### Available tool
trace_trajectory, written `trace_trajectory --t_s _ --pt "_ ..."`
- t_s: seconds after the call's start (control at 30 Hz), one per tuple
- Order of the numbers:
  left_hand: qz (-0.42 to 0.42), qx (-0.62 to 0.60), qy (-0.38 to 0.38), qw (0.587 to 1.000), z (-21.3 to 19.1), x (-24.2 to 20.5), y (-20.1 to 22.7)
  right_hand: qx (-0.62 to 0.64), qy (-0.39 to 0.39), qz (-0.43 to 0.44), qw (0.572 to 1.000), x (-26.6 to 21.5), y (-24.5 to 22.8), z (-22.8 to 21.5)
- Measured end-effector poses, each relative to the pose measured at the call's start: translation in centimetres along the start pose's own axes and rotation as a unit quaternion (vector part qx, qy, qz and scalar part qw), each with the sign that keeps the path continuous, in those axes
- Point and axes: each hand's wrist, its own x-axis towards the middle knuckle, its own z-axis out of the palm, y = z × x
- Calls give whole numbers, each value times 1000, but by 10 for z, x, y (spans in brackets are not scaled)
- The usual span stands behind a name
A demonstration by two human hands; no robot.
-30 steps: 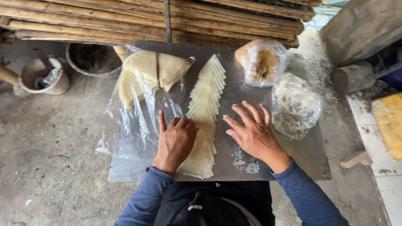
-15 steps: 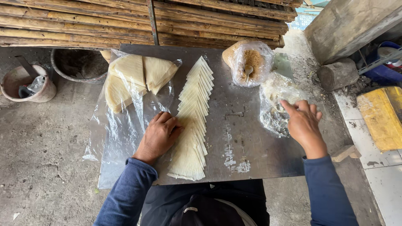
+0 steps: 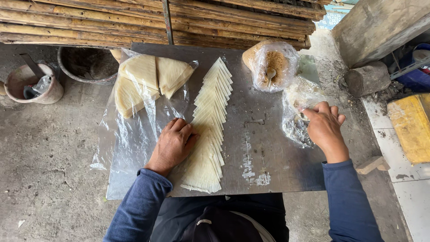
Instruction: The person separates thin, triangular sheets of dough on a metal table. They then scoop a brown granular filling from a plastic bag using a white spoon and place it onto the sheets before folding them into small triangular packets.
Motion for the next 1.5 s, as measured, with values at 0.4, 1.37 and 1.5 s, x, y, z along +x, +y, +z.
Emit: trace_trajectory --t_s 0.4,1.37,1.5 --pt "3 33 20 999 6 -2 5 255 -1 -18 967 -16 2 -22" --pt "-46 147 -145 977 16 -4 5 37 -22 -338 940 28 -192 -4" --pt "-28 124 -97 987 17 -4 4 46 -12 -391 919 16 -187 -6"
